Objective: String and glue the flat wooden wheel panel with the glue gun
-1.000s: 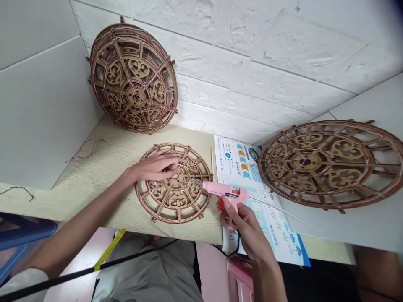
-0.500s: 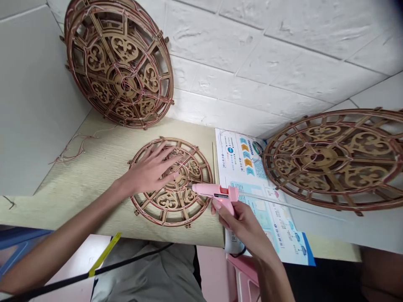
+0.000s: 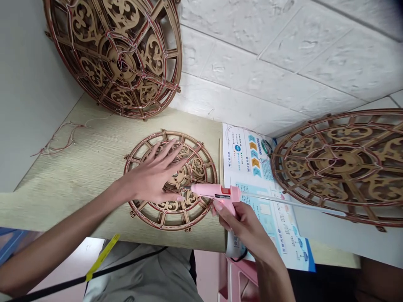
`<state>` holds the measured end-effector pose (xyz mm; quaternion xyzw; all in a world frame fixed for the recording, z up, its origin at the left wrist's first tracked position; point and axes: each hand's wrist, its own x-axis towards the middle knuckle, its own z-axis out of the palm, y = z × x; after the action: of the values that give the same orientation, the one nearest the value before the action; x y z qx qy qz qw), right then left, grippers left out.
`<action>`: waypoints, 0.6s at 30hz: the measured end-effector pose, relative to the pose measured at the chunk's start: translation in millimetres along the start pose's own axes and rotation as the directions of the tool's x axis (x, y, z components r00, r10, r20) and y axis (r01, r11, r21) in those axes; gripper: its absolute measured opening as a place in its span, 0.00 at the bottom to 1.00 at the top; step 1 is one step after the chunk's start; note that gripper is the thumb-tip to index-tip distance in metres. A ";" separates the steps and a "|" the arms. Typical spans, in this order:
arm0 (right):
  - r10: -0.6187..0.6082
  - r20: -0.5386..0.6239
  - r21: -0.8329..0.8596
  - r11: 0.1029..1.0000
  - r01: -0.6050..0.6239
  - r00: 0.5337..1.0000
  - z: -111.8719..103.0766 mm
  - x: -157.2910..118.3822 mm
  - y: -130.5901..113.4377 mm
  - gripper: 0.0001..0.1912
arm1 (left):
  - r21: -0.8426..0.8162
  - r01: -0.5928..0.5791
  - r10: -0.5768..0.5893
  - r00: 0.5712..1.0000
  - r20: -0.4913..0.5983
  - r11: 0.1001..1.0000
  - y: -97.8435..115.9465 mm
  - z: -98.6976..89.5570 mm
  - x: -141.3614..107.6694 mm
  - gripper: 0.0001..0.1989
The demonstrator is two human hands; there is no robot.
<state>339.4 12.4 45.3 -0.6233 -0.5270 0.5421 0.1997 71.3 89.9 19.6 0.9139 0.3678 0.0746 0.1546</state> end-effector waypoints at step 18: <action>0.056 0.050 -0.041 0.998 -0.054 0.997 -2.7 2.3 -5.2 0.36 | 0.000 0.012 -0.012 1.000 -0.007 1.000 -1.0 4.3 0.8 0.36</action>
<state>339.1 17.2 49.4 -0.6274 -0.5252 0.5524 0.1590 72.3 90.2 15.3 0.9116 0.3736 0.0768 0.1536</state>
